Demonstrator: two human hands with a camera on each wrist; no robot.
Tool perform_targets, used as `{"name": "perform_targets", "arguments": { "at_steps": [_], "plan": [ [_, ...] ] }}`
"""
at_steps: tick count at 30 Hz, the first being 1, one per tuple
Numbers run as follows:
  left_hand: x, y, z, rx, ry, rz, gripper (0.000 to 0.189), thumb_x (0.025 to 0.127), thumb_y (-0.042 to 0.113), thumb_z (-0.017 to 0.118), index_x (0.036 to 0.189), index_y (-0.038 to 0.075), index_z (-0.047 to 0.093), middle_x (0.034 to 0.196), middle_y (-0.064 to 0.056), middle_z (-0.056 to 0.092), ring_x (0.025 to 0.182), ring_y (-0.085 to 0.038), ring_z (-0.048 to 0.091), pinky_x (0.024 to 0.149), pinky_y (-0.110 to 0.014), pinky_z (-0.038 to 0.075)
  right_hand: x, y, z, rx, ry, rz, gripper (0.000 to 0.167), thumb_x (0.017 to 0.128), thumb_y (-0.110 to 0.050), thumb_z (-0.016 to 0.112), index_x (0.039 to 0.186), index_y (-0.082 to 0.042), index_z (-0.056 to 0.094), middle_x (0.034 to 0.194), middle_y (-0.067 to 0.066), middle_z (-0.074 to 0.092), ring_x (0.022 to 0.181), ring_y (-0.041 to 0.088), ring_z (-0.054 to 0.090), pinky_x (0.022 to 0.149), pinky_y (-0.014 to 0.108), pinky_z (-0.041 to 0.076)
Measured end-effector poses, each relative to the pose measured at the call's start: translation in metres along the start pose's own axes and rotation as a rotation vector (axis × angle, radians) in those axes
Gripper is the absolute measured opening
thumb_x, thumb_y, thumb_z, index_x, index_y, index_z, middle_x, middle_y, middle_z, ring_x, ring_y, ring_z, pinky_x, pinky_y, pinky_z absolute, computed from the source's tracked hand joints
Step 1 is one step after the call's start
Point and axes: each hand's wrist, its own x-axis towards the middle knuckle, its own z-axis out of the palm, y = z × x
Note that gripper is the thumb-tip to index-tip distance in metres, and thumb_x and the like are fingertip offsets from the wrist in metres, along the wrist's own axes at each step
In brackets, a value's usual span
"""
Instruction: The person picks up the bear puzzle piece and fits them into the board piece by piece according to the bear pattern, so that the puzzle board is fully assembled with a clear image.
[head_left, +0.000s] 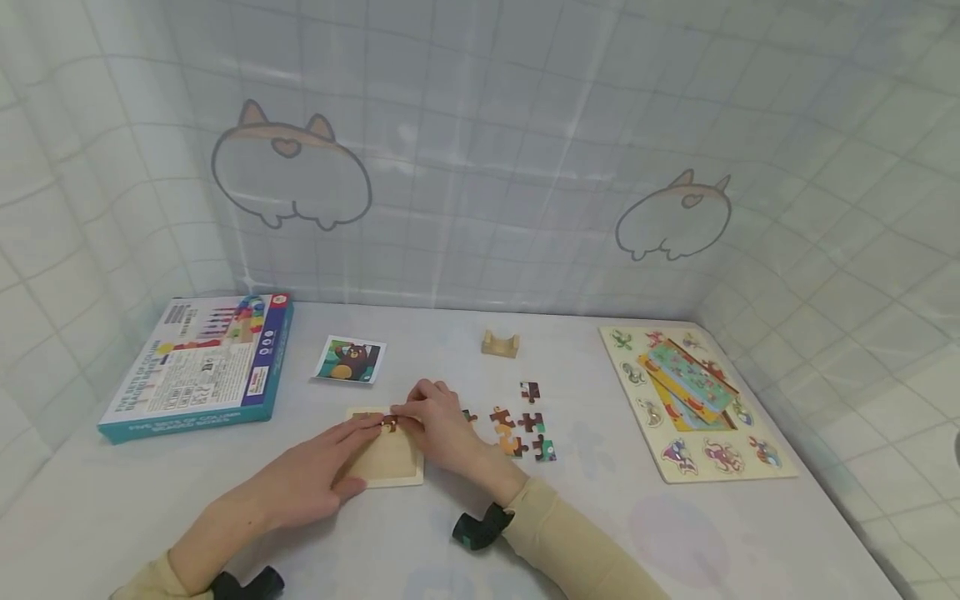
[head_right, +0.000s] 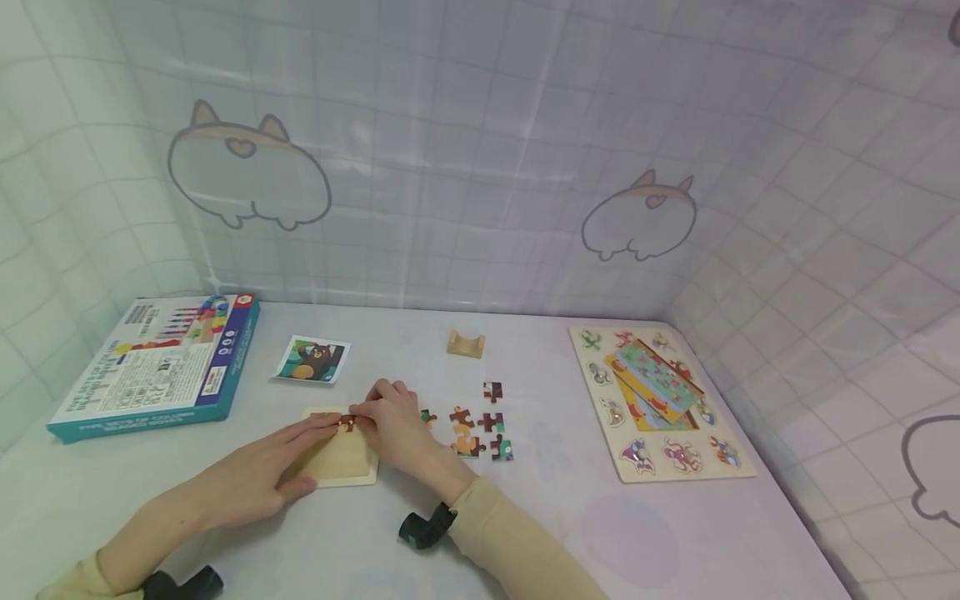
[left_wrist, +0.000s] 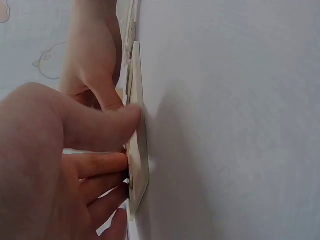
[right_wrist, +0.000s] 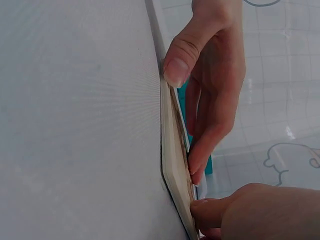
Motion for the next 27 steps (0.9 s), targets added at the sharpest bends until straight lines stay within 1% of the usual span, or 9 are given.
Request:
{"name": "perform_targets", "arguments": {
  "at_steps": [2,4,6,8,12,16,18,22,27],
  "plan": [
    [0.0005,-0.0003,0.0004,-0.001,0.009,-0.006,0.071,0.095,0.045,0.064,0.155,0.018,0.038,0.16,-0.006,0.036,0.145,-0.035,0.037,0.111,-0.056,0.041,0.0007,-0.0007,-0.0004,0.002,0.0,0.006,0.022,0.098,-0.018,0.065,0.117,-0.016,0.076,0.1,-0.001,0.061,0.089,0.012,0.048,0.077,0.018,0.035],
    [0.0011,-0.0008,0.0011,0.019,0.025,0.011,0.073,0.095,0.051,0.061,0.156,0.02,0.036,0.16,-0.007,0.037,0.144,-0.037,0.038,0.109,-0.057,0.043,0.0013,-0.0014,-0.0014,0.013,0.0,0.015,0.022,0.098,-0.018,0.065,0.117,-0.016,0.076,0.1,-0.002,0.061,0.089,0.012,0.048,0.077,0.018,0.035],
    [0.0016,-0.0007,0.0022,0.039,0.039,0.036,0.072,0.096,0.053,0.059,0.156,0.02,0.036,0.159,-0.007,0.038,0.144,-0.037,0.038,0.107,-0.058,0.044,0.0017,-0.002,-0.0023,0.017,0.0,0.019,0.021,0.098,-0.018,0.065,0.116,-0.015,0.076,0.1,-0.002,0.061,0.089,0.012,0.049,0.076,0.018,0.036],
    [0.002,-0.0002,0.0029,0.054,0.048,0.057,0.07,0.096,0.052,0.059,0.155,0.02,0.038,0.158,-0.006,0.038,0.144,-0.037,0.038,0.107,-0.058,0.045,0.0018,-0.0022,-0.0029,0.026,0.0,0.026,0.021,0.098,-0.018,0.065,0.116,-0.015,0.077,0.1,-0.002,0.061,0.09,0.012,0.049,0.076,0.018,0.037],
    [0.0017,0.0021,0.0034,0.049,0.042,0.067,0.067,0.097,0.047,0.06,0.154,0.017,0.041,0.159,-0.005,0.036,0.146,-0.036,0.034,0.11,-0.057,0.042,0.001,-0.0018,-0.0029,0.036,0.005,0.04,0.02,0.098,-0.018,0.065,0.114,-0.014,0.077,0.1,-0.002,0.062,0.09,0.012,0.05,0.076,0.017,0.039],
    [0.001,0.0042,0.0036,0.03,0.017,0.07,0.067,0.099,0.042,0.059,0.156,0.014,0.036,0.164,-0.005,0.029,0.151,-0.034,0.025,0.115,-0.055,0.036,0.0003,-0.0009,-0.0017,0.054,0.01,0.046,0.02,0.098,-0.018,0.066,0.115,-0.014,0.077,0.099,-0.002,0.061,0.089,0.012,0.049,0.075,0.016,0.038],
    [0.0007,0.0046,0.0043,0.013,0.003,0.069,0.069,0.1,0.042,0.058,0.157,0.014,0.033,0.166,-0.004,0.025,0.152,-0.033,0.022,0.116,-0.055,0.033,0.0004,-0.0006,-0.0007,0.061,0.013,0.044,0.02,0.098,-0.017,0.066,0.115,-0.014,0.077,0.099,-0.002,0.061,0.088,0.012,0.049,0.074,0.015,0.038],
    [0.0002,0.0041,0.0053,-0.013,-0.009,0.063,0.069,0.1,0.042,0.056,0.158,0.014,0.03,0.166,-0.004,0.024,0.152,-0.032,0.025,0.117,-0.055,0.033,0.0007,-0.0006,0.0009,0.065,0.021,0.035,0.02,0.097,-0.016,0.067,0.114,-0.013,0.077,0.099,-0.001,0.061,0.088,0.012,0.048,0.073,0.015,0.037],
    [-0.001,0.0035,0.0065,-0.002,0.002,0.061,0.069,0.1,0.04,0.058,0.158,0.016,0.03,0.166,-0.003,0.025,0.151,-0.03,0.027,0.117,-0.053,0.034,0.0002,-0.0016,0.0014,0.059,0.041,0.022,0.019,0.096,-0.015,0.068,0.112,-0.013,0.077,0.097,-0.001,0.061,0.086,0.013,0.049,0.073,0.017,0.037]
  ]
}}
